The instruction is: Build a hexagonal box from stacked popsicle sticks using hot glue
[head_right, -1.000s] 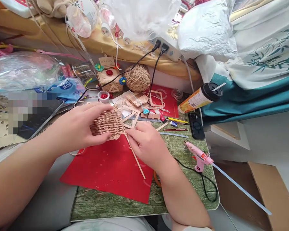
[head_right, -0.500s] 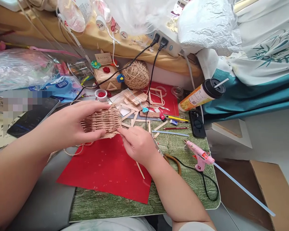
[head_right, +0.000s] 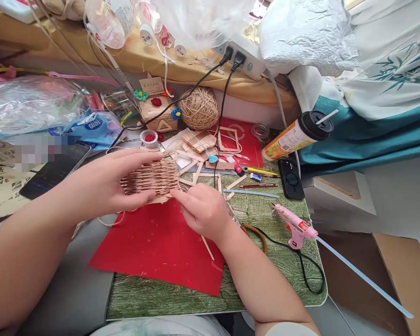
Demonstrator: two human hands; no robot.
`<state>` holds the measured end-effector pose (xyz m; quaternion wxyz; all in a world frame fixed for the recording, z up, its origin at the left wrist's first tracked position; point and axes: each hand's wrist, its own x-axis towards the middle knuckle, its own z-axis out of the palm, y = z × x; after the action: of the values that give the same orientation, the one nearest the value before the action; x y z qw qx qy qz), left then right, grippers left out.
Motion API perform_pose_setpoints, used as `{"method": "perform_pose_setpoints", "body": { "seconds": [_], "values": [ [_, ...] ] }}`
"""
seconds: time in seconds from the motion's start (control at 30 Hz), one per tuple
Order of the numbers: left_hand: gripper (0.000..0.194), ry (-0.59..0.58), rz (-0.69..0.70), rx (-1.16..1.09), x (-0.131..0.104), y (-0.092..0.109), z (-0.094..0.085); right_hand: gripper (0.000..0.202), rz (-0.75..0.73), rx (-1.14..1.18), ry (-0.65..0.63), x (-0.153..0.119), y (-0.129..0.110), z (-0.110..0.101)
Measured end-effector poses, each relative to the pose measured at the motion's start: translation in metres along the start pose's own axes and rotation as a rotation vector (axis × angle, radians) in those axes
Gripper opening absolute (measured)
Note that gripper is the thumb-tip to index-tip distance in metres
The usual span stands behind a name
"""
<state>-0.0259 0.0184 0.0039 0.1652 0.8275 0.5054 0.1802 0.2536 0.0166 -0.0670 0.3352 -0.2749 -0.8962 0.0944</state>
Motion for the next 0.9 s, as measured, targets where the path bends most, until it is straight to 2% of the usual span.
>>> {"method": "perform_pose_setpoints", "body": {
  "seconds": [0.17, 0.47, 0.63, 0.9],
  "values": [
    [0.071, -0.008, -0.003, -0.005, 0.000, 0.000, -0.001, 0.054, -0.113, -0.229, 0.018, -0.001, -0.003, -0.005],
    [0.075, -0.010, 0.024, 0.014, 0.001, 0.001, -0.002, 0.057, -0.120, -0.269, -0.007, -0.004, -0.002, -0.006],
    [0.071, -0.026, 0.007, 0.008, 0.002, 0.007, -0.005, 0.056, -0.138, -0.264, 0.017, -0.005, 0.001, -0.005],
    [0.064, -0.010, -0.044, 0.029, 0.000, 0.015, -0.006, 0.046, -0.098, -0.258, 0.015, -0.003, -0.003, -0.006]
  ]
}}
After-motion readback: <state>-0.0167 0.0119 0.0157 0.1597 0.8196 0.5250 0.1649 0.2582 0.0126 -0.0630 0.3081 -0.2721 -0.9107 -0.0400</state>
